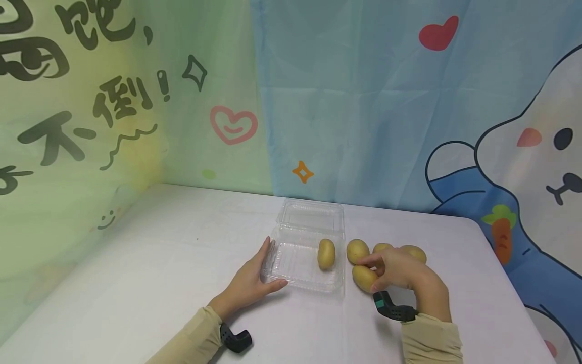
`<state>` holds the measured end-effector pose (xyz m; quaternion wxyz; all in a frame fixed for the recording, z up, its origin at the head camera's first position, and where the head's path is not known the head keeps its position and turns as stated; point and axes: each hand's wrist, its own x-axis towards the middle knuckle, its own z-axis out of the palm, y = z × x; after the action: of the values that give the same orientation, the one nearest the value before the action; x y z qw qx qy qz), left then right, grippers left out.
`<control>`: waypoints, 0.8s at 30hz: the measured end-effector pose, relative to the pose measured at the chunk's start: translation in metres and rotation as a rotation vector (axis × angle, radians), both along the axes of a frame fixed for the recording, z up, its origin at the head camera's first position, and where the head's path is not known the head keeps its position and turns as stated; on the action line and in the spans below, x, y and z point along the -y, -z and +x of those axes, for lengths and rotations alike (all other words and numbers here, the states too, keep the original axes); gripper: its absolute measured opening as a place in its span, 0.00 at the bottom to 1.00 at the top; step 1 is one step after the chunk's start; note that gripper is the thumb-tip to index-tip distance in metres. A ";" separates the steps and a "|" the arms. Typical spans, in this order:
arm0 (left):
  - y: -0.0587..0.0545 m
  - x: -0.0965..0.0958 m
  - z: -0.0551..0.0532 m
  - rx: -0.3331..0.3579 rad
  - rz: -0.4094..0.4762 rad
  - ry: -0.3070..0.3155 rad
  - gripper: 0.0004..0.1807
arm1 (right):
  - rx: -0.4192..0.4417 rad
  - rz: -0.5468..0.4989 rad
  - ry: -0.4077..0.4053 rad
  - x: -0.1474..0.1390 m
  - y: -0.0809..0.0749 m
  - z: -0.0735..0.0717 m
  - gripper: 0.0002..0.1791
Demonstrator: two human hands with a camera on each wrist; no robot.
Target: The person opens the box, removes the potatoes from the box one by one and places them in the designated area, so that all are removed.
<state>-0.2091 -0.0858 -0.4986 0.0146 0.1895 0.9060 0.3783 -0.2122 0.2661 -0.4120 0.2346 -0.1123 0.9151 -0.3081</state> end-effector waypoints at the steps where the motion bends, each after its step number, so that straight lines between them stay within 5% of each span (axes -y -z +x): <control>1: 0.000 0.000 0.000 0.000 0.000 0.000 0.63 | 0.000 0.000 0.002 0.000 0.000 0.000 0.34; 11: 0.003 0.000 -0.001 -0.012 0.001 0.001 0.63 | -0.049 0.017 -0.006 -0.002 -0.002 -0.002 0.30; 19: 0.001 0.000 0.000 -0.009 0.006 0.000 0.62 | -0.161 0.241 0.012 0.000 -0.004 -0.002 0.24; 24: 0.001 0.000 -0.001 -0.008 0.001 -0.004 0.62 | -0.140 0.226 0.034 -0.001 -0.004 -0.002 0.23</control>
<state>-0.2096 -0.0860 -0.4996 0.0102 0.1893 0.9061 0.3781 -0.2144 0.2675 -0.4079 0.1762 -0.0907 0.9599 -0.1985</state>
